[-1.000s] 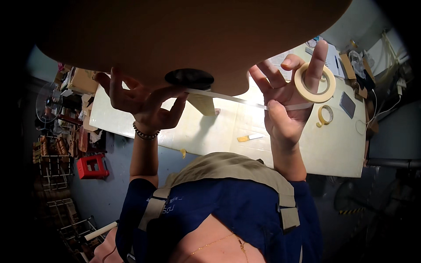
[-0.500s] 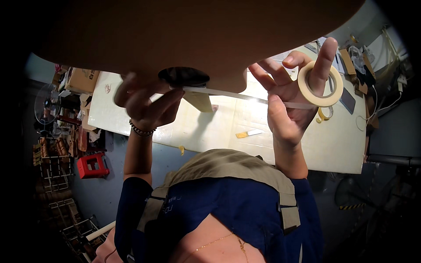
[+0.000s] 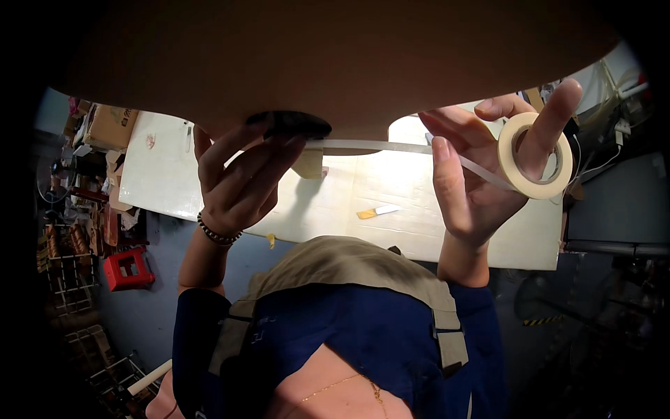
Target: The person assembles acoustic guitars by applying masking tape to the necks and bodies, wiping surfaces with a cloth, and placing finished guitars onto a rack. The person handles guitar bodies, necks, masking tape, and a cloth during the process.
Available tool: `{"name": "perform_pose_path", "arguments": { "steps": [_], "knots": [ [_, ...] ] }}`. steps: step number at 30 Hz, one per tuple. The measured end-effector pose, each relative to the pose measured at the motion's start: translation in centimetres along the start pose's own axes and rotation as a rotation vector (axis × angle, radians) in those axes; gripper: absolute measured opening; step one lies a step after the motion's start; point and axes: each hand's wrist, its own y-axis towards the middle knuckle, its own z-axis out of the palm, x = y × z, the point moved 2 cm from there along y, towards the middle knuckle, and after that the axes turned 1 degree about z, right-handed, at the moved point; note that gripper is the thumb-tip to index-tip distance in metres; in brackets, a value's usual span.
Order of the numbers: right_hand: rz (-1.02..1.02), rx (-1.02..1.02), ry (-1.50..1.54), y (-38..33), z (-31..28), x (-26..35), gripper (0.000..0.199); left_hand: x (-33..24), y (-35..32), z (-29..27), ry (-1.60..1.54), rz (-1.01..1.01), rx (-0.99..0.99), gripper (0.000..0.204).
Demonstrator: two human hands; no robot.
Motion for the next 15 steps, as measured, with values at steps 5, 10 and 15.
{"name": "perform_pose_path", "arguments": {
  "steps": [5,10,15],
  "knots": [
    [0.009,-0.009,-0.055,-0.2,0.0,0.4,0.101,-0.1,-0.1,0.0,-0.018,-0.011,-0.019,0.021],
    [0.017,-0.013,-0.106,0.0,0.3,0.9,0.101,0.0,-0.3,0.1,-0.014,-0.005,-0.038,0.02],
    [0.027,-0.011,-0.194,0.2,0.8,1.3,0.101,0.0,-0.4,0.2,-0.026,-0.034,-0.043,0.02]
  ]
}}
